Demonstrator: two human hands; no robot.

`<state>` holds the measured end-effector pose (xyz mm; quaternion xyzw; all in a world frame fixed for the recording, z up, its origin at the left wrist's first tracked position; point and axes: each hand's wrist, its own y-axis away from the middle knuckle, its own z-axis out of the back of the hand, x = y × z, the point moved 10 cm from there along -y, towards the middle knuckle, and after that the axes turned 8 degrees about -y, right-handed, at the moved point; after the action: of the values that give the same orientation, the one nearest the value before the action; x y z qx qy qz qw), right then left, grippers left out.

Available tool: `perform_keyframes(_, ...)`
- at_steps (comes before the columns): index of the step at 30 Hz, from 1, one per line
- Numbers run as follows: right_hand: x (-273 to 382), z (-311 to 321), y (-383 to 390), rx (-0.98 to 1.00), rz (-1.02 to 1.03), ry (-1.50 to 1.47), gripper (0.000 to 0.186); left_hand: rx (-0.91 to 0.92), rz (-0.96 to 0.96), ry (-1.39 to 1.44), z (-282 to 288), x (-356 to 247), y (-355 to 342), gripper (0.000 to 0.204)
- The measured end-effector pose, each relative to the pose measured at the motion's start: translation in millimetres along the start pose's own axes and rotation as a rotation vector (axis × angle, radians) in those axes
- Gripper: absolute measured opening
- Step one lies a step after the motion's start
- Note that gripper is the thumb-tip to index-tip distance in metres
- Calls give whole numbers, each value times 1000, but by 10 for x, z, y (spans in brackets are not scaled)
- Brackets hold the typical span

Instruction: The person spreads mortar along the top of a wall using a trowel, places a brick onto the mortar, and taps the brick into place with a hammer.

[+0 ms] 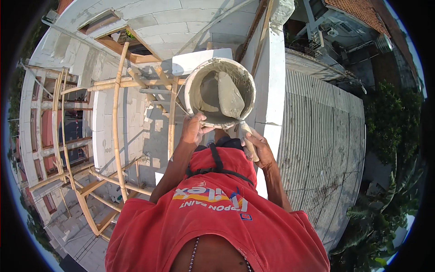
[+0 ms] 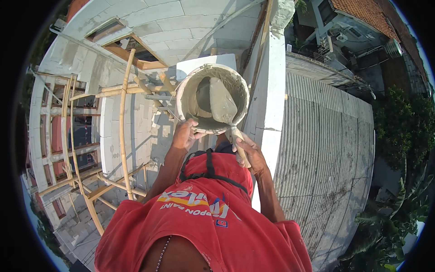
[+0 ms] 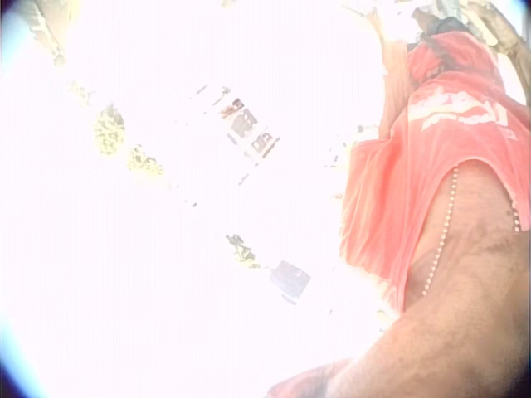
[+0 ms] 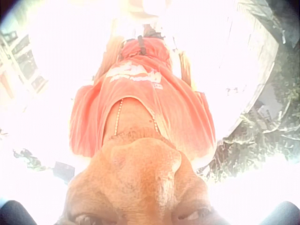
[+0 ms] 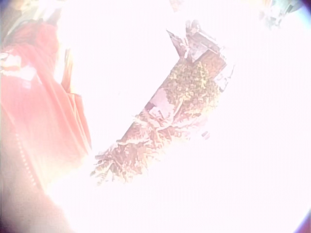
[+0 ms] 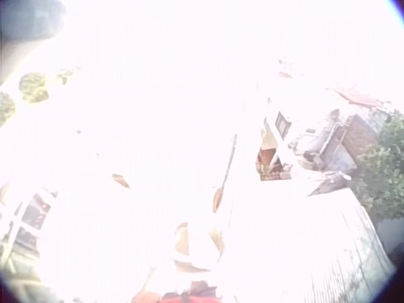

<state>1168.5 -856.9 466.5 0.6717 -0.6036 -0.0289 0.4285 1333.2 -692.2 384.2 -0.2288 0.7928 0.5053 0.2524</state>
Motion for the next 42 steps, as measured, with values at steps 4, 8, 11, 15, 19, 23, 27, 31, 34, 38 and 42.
perform_keyframes(4,360,57,-239,2,19,-18,48,58,97,-42,-525,-364,-215,19)
perform_keyframes(8,715,41,-419,51,25,-100,46,122,139,-3,-894,-545,-523,21)
perform_keyframes(11,1029,-10,-430,58,45,-168,48,106,181,-3,-1103,-667,-709,24)
perform_keyframes(15,1453,1,-405,39,133,-238,48,153,200,20,-1313,-782,-940,27)
perform_keyframes(19,2083,160,-329,17,357,-241,53,147,214,4,-1471,-891,-1073,28)
perform_keyframes(23,2685,348,-376,-133,517,-168,37,144,209,-1,-1458,-918,-1145,26)
perform_keyframes(27,3192,717,-778,-174,575,-105,35,66,199,-39,-1222,-857,-1251,17)
perform_keyframes(31,3478,1126,-1490,-302,564,63,32,-100,233,-10,-816,-741,-1248,9)
perform_keyframes(34,3494,1429,-2015,-356,515,148,32,-137,230,-18,-576,-686,-1185,10)
perform_keyframes(38,3428,1533,-2532,-432,483,244,41,-254,226,-21,-330,-732,-966,14)
perform_keyframes(42,3339,1743,-2868,-475,455,481,50,-308,223,62,15,-553,-896,14)
